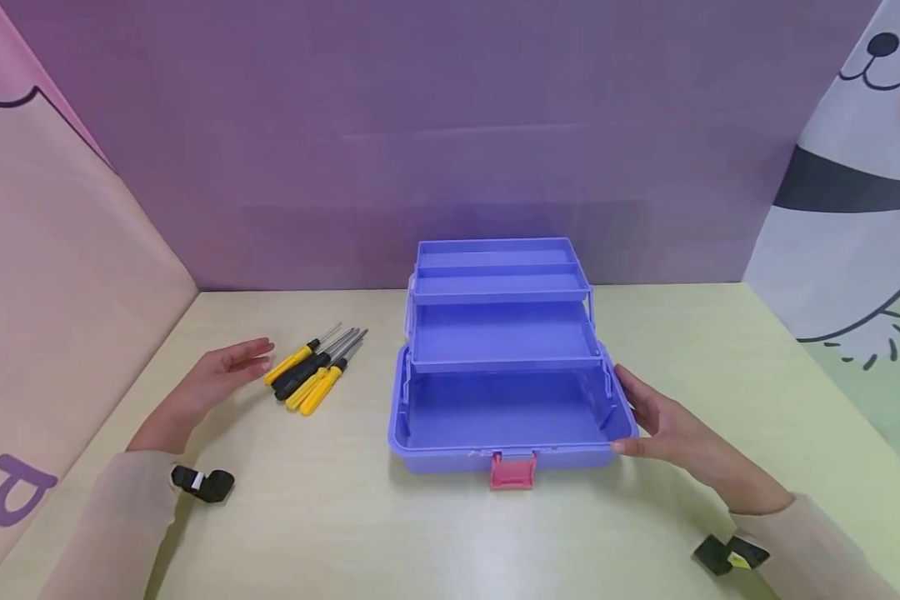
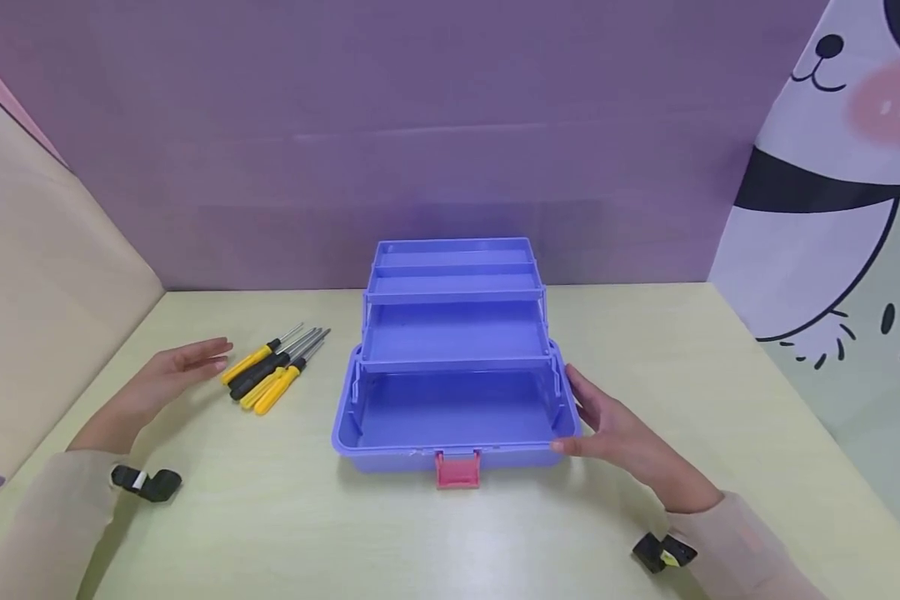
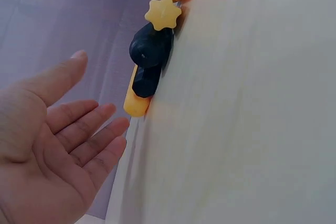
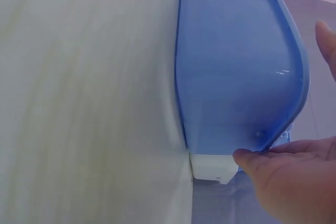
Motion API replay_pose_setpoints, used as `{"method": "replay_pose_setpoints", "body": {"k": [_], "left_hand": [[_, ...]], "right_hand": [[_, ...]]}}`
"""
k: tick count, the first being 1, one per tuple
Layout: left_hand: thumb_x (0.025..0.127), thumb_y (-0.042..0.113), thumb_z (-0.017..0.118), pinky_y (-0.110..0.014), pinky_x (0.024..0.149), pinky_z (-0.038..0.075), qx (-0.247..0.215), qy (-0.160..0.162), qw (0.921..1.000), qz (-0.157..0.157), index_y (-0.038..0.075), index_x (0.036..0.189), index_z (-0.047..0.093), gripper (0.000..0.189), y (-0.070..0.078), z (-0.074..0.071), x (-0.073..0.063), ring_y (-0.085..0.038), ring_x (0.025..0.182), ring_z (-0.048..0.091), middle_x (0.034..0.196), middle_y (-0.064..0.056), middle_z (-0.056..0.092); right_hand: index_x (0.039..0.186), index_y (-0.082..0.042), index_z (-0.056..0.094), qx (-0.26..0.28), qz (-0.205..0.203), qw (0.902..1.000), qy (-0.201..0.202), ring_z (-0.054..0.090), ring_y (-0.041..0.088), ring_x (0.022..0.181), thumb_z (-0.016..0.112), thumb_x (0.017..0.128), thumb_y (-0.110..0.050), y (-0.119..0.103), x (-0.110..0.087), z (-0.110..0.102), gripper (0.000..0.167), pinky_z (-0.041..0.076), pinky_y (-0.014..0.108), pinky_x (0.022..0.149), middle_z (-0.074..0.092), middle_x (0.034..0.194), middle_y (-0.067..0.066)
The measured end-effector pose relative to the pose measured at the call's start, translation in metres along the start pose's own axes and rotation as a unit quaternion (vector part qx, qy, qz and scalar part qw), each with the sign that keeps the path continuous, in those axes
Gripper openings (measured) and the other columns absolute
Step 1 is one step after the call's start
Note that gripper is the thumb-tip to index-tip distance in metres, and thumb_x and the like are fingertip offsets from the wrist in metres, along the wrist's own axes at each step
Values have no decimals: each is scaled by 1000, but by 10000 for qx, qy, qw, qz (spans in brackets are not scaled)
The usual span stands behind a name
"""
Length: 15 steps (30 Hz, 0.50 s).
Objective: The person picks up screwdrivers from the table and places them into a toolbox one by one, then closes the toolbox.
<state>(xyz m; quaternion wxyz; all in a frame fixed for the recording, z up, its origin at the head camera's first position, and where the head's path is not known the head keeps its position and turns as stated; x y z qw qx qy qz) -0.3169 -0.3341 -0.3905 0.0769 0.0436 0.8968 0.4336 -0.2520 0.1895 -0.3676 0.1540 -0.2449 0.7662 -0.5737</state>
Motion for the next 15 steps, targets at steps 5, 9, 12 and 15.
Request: {"method": "replay_pose_setpoints", "body": {"k": [5,9,12,15], "left_hand": [[94,33,58,-49,103,36,84,14,10000,-22,0,143,36,63,-8,-2,4,-17,120,52,142,-21,41],[93,30,60,-47,103,37,106,52,9999,-91,1,141,41,60,-10,-3,8,-28,124,48,139,-20,45],[92,25,61,-34,99,43,128,45,9998,-114,-1,139,43,56,-11,-2,9,-27,123,50,138,-21,47],[92,19,62,-20,91,46,125,5,9999,-79,-2,137,45,53,-10,-1,10,-13,115,56,137,-22,48]], "right_hand": [[146,9,-2,164,-20,9998,-91,5,55,133,70,82,-9,4,0,-1,98,31,8,96,-3,153,29],[147,7,-2,248,7,9996,-141,3,53,134,69,82,-8,5,0,-2,98,31,8,96,-3,154,27],[147,7,-2,289,-7,9994,-183,3,54,134,69,82,-8,5,1,0,98,32,8,96,-3,153,28],[147,7,-3,338,13,9992,-195,3,54,134,69,83,-8,5,1,1,98,33,9,96,-3,153,28]]}}
Point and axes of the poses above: each hand's wrist, its own x-axis towards the middle knuckle, its own z-axis out of the palm, y = z × x, the point moved 9 cm from there along x, towards the middle knuckle
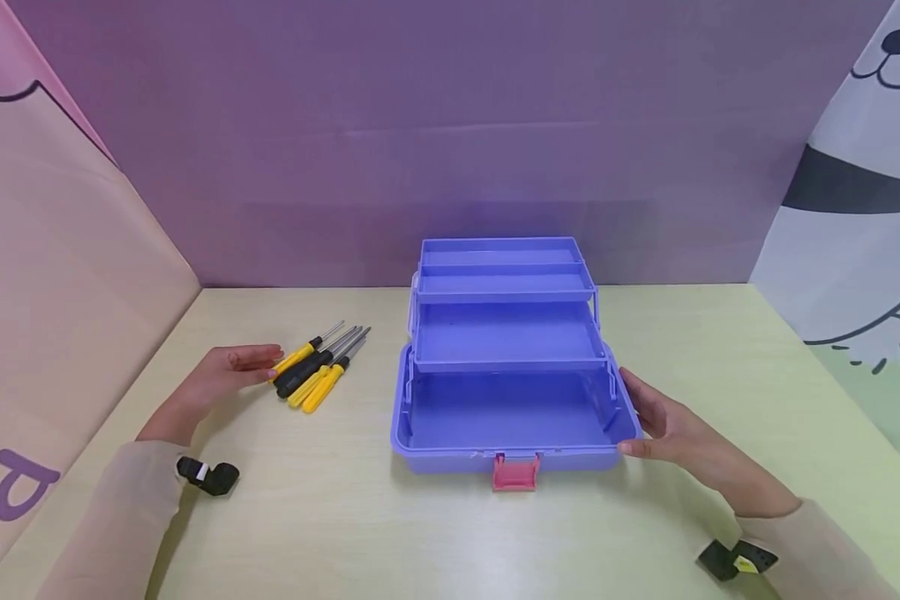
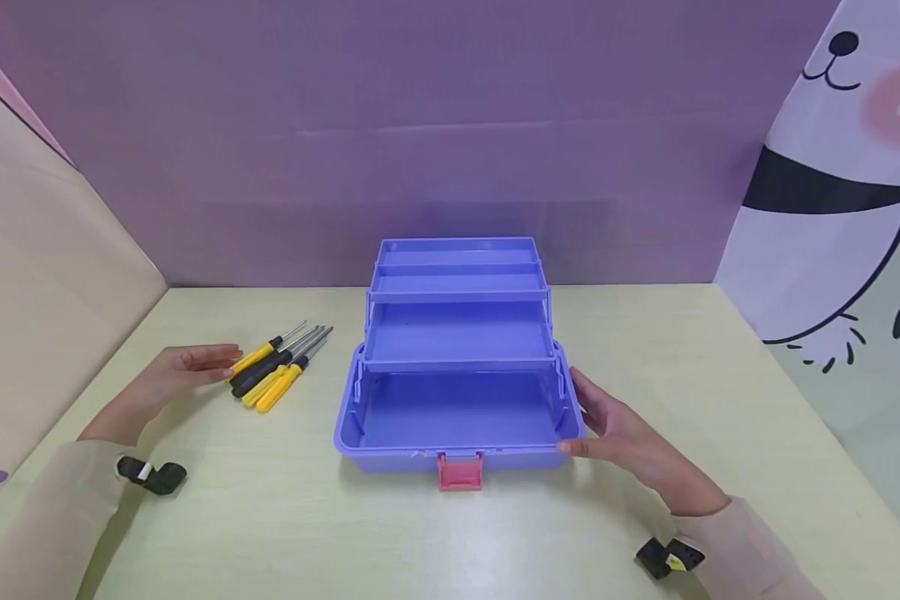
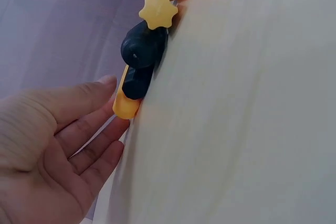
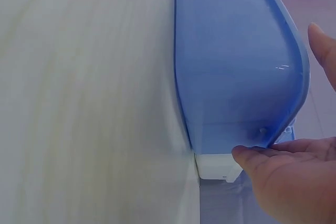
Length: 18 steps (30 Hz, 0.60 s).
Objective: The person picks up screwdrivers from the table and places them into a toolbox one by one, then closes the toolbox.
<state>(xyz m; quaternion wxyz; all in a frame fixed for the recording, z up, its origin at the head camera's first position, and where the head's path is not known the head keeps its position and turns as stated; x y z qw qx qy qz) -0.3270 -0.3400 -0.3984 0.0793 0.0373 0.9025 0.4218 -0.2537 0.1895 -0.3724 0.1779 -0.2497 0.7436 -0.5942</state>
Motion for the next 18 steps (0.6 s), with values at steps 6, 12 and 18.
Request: {"method": "replay_pose_setpoints", "body": {"k": [6,12,18], "left_hand": [[91,10,62,-18,88,48,92,-150,9998,43,-2,135,47,48,-1,3,1,-30,122,51,137,-22,47],[90,6,61,-22,89,49,234,-133,9996,64,-2,134,49,46,1,3,2,-39,124,46,136,-23,48],[89,8,63,-33,92,49,308,-131,9994,9,-2,133,50,47,-1,2,4,-39,123,47,134,-23,50]], "right_hand": [[147,7,-2,22,100,9999,44,5,54,134,68,83,-8,1,0,0,96,35,11,95,-3,153,28],[147,6,-2,35,116,9999,64,5,54,135,67,84,-10,0,0,0,95,37,12,95,-3,153,28],[148,6,-2,27,205,9997,95,6,53,135,67,85,-12,1,0,0,95,38,13,94,-2,154,28]]}}
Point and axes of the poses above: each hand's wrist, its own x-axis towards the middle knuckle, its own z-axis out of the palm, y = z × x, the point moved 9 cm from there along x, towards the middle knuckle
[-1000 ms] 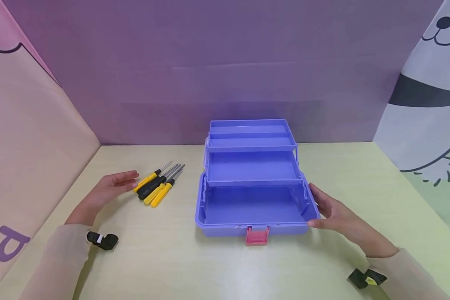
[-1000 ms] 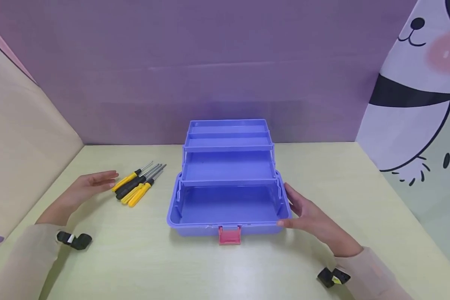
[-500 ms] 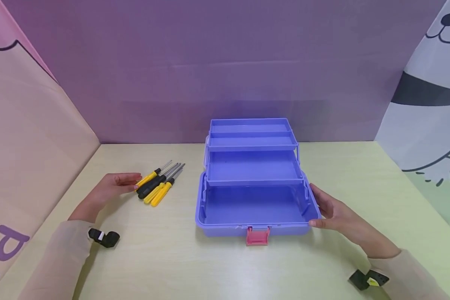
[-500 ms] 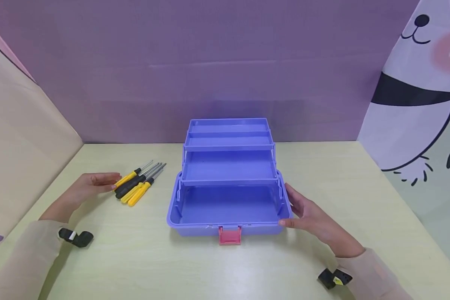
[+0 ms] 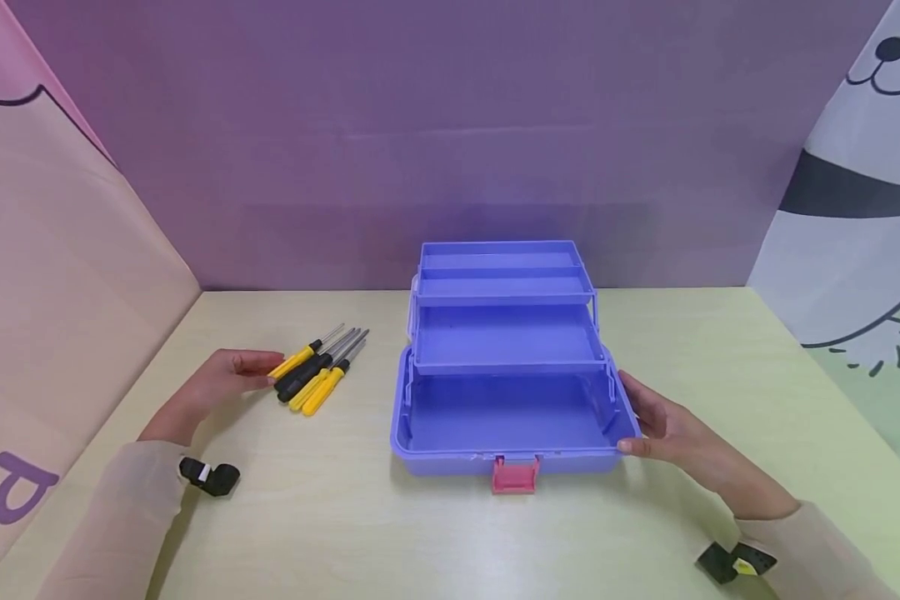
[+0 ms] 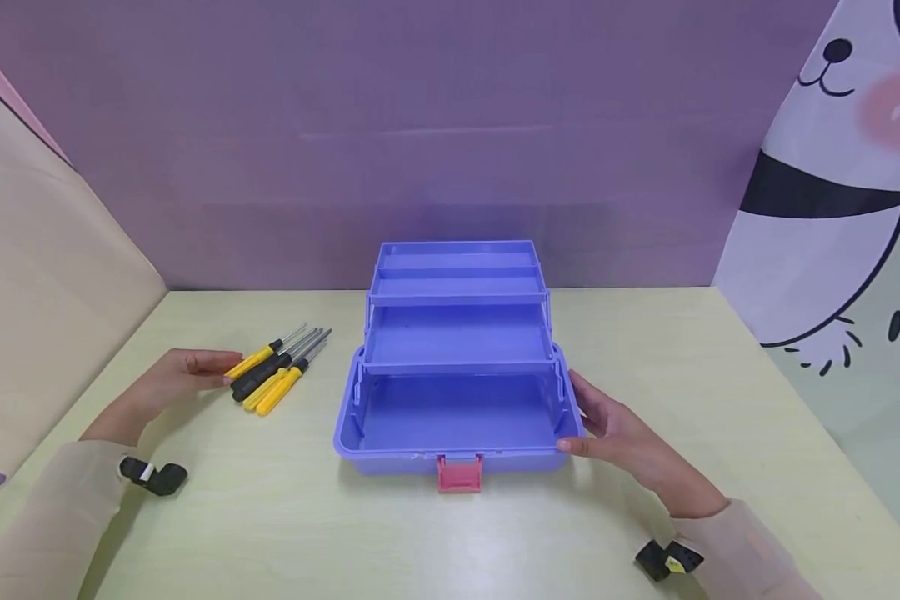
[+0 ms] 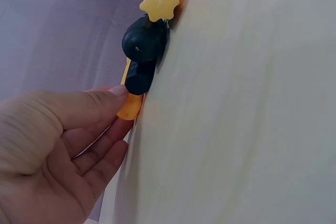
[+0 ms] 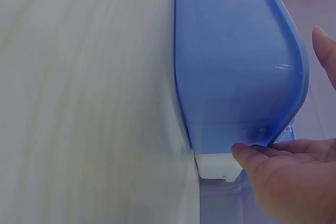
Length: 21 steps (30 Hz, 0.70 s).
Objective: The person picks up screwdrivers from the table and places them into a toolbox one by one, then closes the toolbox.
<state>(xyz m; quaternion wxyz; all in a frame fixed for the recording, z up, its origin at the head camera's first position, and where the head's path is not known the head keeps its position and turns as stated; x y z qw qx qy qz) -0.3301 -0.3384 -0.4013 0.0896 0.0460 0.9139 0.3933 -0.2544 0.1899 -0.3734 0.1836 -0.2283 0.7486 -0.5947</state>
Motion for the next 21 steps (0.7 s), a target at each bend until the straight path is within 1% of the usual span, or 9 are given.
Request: {"method": "replay_pose_setpoints", "body": {"k": [5,11,14,19,21], "left_hand": [[88,6,64,-40,91,50,221,77,9997,-64,-2,131,52,45,1,1,1,-39,118,50,133,-25,51],[87,5,65,-41,88,52,382,95,9991,-145,-2,130,54,44,2,2,2,-38,112,52,131,-27,51],[88,6,65,-41,87,52,487,132,9986,-160,-1,129,55,43,2,1,2,-37,109,53,130,-26,52],[88,6,64,-41,87,52,539,175,9980,-267,-1,130,55,43,2,-1,3,-36,109,52,129,-27,52],[89,8,64,-42,89,51,553,173,9980,-251,-1,130,54,43,3,-1,3,-36,109,52,129,-27,52]], "right_hand": [[148,5,0,-70,-57,10000,24,13,49,135,67,85,-12,1,0,-1,93,39,14,95,0,154,28],[148,5,1,-132,-61,9999,40,19,45,135,66,86,-10,3,-1,-2,91,39,15,95,3,153,28],[148,6,0,-120,-65,9999,51,18,42,136,65,86,-9,4,-1,-2,92,38,14,96,2,154,27],[147,7,-1,-80,-198,9998,12,11,49,135,67,84,-7,1,0,-2,94,35,12,97,0,153,29],[147,8,-1,-72,-230,9997,-9,9,52,134,68,83,-7,0,0,-1,95,34,11,96,0,153,29]]}}
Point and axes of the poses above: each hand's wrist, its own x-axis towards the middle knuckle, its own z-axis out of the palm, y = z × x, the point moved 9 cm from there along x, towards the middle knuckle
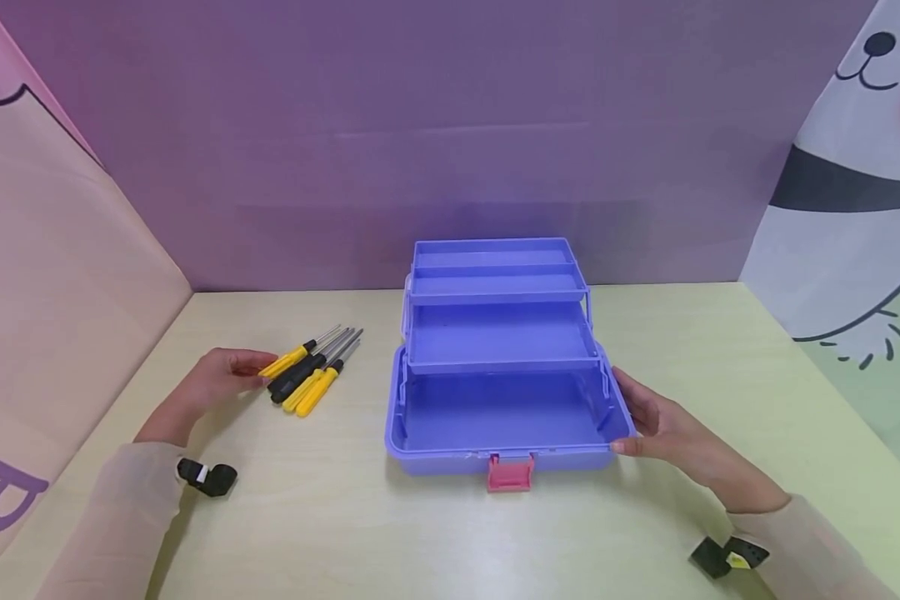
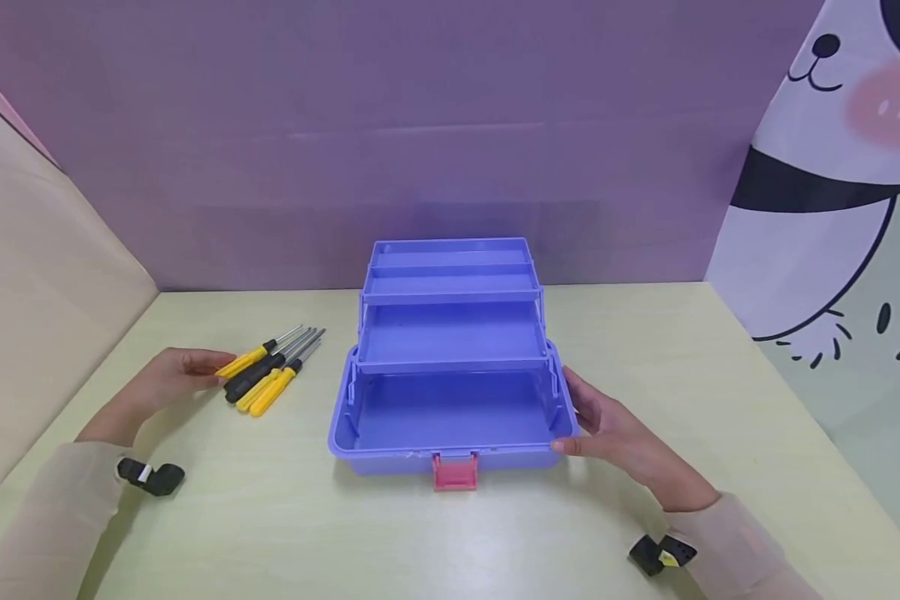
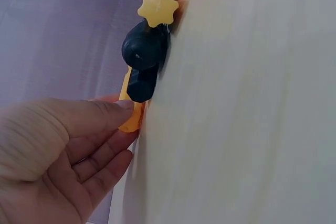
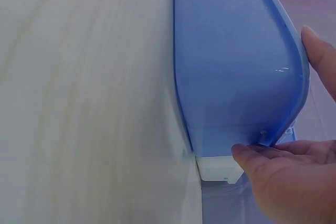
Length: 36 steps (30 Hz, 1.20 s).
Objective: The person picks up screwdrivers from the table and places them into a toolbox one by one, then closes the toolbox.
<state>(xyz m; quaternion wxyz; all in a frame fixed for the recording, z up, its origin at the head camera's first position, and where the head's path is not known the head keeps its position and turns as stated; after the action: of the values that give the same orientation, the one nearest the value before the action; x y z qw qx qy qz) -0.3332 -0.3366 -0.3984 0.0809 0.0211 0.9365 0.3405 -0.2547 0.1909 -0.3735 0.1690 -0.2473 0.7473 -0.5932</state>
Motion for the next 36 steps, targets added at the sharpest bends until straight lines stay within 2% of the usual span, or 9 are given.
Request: {"method": "replay_pose_setpoints", "body": {"k": [5,10,19,22,26,30,36], "left_hand": [[91,12,63,-44,90,50,63,21,9999,154,-3,128,55,42,4,-1,-4,-38,110,53,129,-28,52],[92,11,60,-35,86,51,13,52,9997,241,-5,128,55,39,4,-3,-7,-36,111,52,128,-27,53],[91,8,61,-14,75,47,14,238,9991,356,-5,125,57,37,4,-8,-7,-33,106,54,125,-27,56],[91,8,62,-20,79,49,101,186,9992,334,-5,126,56,38,5,-7,-6,-32,104,54,125,-27,55],[91,10,61,-25,80,50,213,166,9993,271,-4,126,56,38,5,-5,-4,-32,102,54,125,-27,55],[92,11,61,-20,75,48,208,159,9995,186,-4,126,56,38,5,-4,-2,-30,100,53,124,-27,55],[92,12,61,-22,73,48,200,161,9996,90,-4,126,56,38,3,-3,-1,-29,97,51,123,-27,55]], "right_hand": [[147,8,-1,-68,-26,10000,-32,6,52,134,69,82,-4,-2,2,2,96,32,9,97,0,153,29],[146,9,-2,-134,28,9999,-32,5,53,134,71,80,-5,-1,2,2,99,31,8,96,-1,153,30],[148,6,-1,-124,72,9999,-3,8,52,134,70,81,-4,-2,3,1,98,32,8,96,0,154,27],[148,5,-1,-107,96,9999,-8,8,51,135,70,81,-4,-1,2,1,98,32,8,96,0,154,27],[148,5,-2,-145,116,9998,23,11,45,137,69,82,-4,3,1,-2,98,32,9,97,0,154,26],[148,4,-2,-150,126,9998,24,14,40,138,69,82,-4,5,0,-4,97,33,10,98,0,155,25],[149,3,-2,-35,111,9999,-15,24,19,137,68,82,-4,5,-1,-1,97,34,11,98,0,155,25]]}}
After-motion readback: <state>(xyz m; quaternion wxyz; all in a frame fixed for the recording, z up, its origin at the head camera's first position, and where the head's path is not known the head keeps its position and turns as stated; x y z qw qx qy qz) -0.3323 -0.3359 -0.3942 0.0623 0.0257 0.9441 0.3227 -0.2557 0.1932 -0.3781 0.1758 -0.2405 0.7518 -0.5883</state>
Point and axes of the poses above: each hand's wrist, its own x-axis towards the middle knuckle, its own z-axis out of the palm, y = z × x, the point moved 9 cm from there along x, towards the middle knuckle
